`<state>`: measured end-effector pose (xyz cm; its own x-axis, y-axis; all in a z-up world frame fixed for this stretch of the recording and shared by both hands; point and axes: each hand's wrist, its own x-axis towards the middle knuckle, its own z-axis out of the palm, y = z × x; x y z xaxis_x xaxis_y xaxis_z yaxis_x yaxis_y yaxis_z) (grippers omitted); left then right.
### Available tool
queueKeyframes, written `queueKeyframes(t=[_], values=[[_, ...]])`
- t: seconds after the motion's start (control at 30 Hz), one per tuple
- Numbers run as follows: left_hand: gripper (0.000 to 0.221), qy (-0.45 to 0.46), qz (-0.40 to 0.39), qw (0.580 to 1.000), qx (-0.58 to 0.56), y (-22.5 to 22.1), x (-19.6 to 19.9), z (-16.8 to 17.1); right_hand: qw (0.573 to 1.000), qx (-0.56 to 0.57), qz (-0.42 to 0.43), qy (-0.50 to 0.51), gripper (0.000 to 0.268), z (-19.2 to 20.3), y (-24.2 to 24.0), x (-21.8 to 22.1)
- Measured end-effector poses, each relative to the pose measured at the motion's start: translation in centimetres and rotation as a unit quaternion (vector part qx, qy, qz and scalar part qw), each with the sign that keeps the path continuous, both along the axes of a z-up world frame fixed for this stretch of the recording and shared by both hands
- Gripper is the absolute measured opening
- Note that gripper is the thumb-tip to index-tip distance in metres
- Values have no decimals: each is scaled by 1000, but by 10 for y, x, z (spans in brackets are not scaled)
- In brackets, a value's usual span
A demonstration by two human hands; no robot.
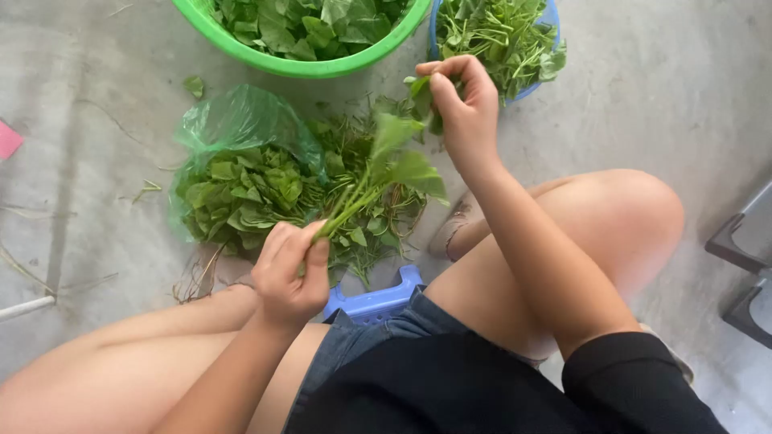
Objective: The person sits on the floor and strips leafy water spinach, plucking leaves and tender tips from the stems by hand. Sorted leaves are placed into a green basket and a blue bowl, while discarded stems and trimmings collect on the floor and in a plastic bag.
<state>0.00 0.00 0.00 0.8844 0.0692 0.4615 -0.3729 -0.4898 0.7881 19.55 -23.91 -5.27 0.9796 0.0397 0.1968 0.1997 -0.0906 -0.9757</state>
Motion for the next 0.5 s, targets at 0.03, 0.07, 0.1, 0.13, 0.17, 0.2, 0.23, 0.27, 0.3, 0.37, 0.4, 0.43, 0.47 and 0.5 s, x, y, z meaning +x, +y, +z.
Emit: queueKeyframes(t=[0.03, 0.07, 0.1, 0.13, 0.17, 0.2, 0.23, 0.27, 0.3, 0.37, 0.4, 0.43, 0.47, 0.5], values=[[15, 3, 0, 1000, 0, 2, 3, 2, 1000, 0, 0, 3, 6, 7, -4, -4], [18, -4, -7, 999, 39, 3, 7, 4, 998, 56, 29, 12, 2, 14, -7, -9], [20, -10, -15, 997, 74, 1, 12, 4, 992, 109, 58, 21, 6, 21, -14, -12], [20, -7, -16, 997, 72, 1, 9, 5, 992, 107, 57, 24, 6, 39, -22, -21], [22, -21, -19, 994, 109, 3, 10, 5, 996, 57, 45, -48, 7, 58, -26, -24], [24, -35, -21, 988, 146, 5, 11, 7, 992, 8, 34, -120, 8, 77, -30, -29], [24, -36, -19, 988, 147, 6, 12, 9, 992, 10, 36, -122, 8, 88, -29, -33], [27, -55, -37, 982, 179, 8, 13, 11, 952, -156, 105, -241, 12, 98, -28, -38], [30, -69, -56, 974, 209, 8, 13, 13, 868, -310, 170, -349, 16, 107, -28, -44], [32, -75, -62, 968, 234, 8, 12, 11, 839, -359, 213, -348, 18, 109, -13, -52], [34, -84, -70, 960, 257, 8, 11, 11, 806, -407, 252, -348, 24, 110, -6, -56], [34, -82, -72, 960, 257, 8, 10, 10, 807, -408, 252, -346, 24, 105, -5, -57], [38, -88, -76, 957, 264, 7, 10, 10, 804, -416, 271, -329, 24, 100, -5, -57], [42, -98, -79, 954, 271, 7, 11, 10, 799, -424, 289, -313, 25, 95, -5, -55]])
